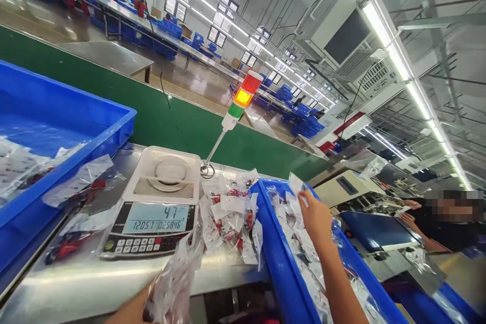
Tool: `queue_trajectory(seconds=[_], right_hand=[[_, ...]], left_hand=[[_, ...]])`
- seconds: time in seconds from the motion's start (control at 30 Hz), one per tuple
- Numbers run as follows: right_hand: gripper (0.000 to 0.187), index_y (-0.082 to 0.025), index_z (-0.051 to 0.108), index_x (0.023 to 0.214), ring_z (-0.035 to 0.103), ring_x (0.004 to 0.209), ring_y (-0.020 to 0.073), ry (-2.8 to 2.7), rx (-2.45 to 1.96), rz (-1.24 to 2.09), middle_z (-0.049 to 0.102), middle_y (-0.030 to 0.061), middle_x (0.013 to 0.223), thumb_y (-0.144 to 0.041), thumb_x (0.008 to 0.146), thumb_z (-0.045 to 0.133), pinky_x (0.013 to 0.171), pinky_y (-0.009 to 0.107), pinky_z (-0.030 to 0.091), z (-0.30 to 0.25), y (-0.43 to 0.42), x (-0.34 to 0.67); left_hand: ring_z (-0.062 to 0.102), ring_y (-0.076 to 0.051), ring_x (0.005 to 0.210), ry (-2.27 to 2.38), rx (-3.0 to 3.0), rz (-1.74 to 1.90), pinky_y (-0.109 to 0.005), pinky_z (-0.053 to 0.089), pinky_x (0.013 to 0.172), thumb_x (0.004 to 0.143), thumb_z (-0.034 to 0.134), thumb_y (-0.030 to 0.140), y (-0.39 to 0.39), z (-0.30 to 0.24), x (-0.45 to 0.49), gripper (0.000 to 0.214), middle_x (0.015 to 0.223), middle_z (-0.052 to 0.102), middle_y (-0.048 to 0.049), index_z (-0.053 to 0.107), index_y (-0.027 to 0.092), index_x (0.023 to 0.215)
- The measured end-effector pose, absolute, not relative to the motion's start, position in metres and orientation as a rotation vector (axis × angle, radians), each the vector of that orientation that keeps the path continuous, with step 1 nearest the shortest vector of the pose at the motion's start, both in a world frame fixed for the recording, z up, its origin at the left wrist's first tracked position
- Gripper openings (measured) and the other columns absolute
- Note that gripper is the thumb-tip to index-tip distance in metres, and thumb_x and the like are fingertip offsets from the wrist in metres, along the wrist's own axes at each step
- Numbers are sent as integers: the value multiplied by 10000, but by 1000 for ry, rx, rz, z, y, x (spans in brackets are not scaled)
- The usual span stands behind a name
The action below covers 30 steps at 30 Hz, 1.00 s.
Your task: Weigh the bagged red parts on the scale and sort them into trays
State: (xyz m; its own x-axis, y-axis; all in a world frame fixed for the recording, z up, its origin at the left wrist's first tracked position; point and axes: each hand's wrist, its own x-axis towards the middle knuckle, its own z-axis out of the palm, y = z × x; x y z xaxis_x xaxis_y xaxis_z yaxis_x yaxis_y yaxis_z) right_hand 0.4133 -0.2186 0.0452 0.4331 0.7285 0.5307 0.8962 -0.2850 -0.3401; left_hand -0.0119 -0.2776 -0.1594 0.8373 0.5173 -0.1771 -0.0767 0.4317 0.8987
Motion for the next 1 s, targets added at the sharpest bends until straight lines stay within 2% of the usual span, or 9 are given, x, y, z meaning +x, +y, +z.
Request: queue_trajectory(seconds=[0.1,0.17,0.27,0.37,0.47,0.57,0.7,0.9,1.0], right_hand=[[364,-232,726,673,695,659,286,-1541,-2109,-115,729,85,667,-525,853,604,693,386,523,15,-242,385],[355,-248,785,921,740,816,284,-1685,-1980,182,788,85,937,-544,893,592,775,394,566,5,-248,345],[537,-290,650,1340,673,1152,278,-1939,-1473,908,674,74,1340,-569,882,674,988,411,530,7,-245,275],[375,-267,781,1079,713,1004,249,-2103,-1156,1278,779,30,1064,-567,872,695,922,355,541,16,-229,225],[331,-215,773,761,709,727,203,-1997,-1163,1227,769,2,749,-497,901,674,695,281,532,26,-200,210],[255,-197,751,805,693,741,203,-1778,-1188,784,773,16,798,-424,897,678,700,283,515,35,-162,209],[290,-209,749,948,693,891,241,-1882,-1171,290,773,62,957,-433,964,566,827,360,528,38,-123,199],[242,-301,778,1035,599,1227,309,-2171,-1103,447,766,49,1122,-465,960,617,1036,508,484,19,-155,195],[358,-335,733,1200,590,1258,282,-2191,-1071,815,729,51,1228,-554,970,569,1078,468,471,14,-203,202]], left_hand=[[526,-404,1203,428,1044,465,-528,348,1118,595,827,615,-272,-140,4,979,1088,706,-97,527,229,1443],[461,-410,1287,403,1030,489,-532,262,1174,561,842,629,-269,-120,11,1044,1166,692,-91,503,230,1464],[382,-417,1362,387,1033,459,-514,169,1210,502,852,689,-269,-94,13,1110,1300,636,-81,512,236,1457],[402,-404,1337,404,1010,475,-488,183,1198,475,860,709,-277,-94,8,1126,1329,606,-77,527,233,1439],[546,-359,1156,449,847,533,-466,336,1093,461,886,633,-290,-119,-2,1104,1192,648,-71,521,237,1425],[609,-291,995,478,757,603,-399,434,939,493,896,515,-301,-144,-10,1024,1051,659,-35,511,276,1410],[616,-253,953,447,734,702,-338,441,854,537,894,457,-303,-142,-14,989,996,646,-27,489,264,1418],[621,-255,1021,505,689,778,-336,421,891,592,865,543,-294,-113,-15,1027,1142,664,-53,427,250,1473],[618,-250,1002,543,702,724,-324,408,874,551,888,561,-292,-111,-16,1029,1118,685,-52,482,231,1437]])
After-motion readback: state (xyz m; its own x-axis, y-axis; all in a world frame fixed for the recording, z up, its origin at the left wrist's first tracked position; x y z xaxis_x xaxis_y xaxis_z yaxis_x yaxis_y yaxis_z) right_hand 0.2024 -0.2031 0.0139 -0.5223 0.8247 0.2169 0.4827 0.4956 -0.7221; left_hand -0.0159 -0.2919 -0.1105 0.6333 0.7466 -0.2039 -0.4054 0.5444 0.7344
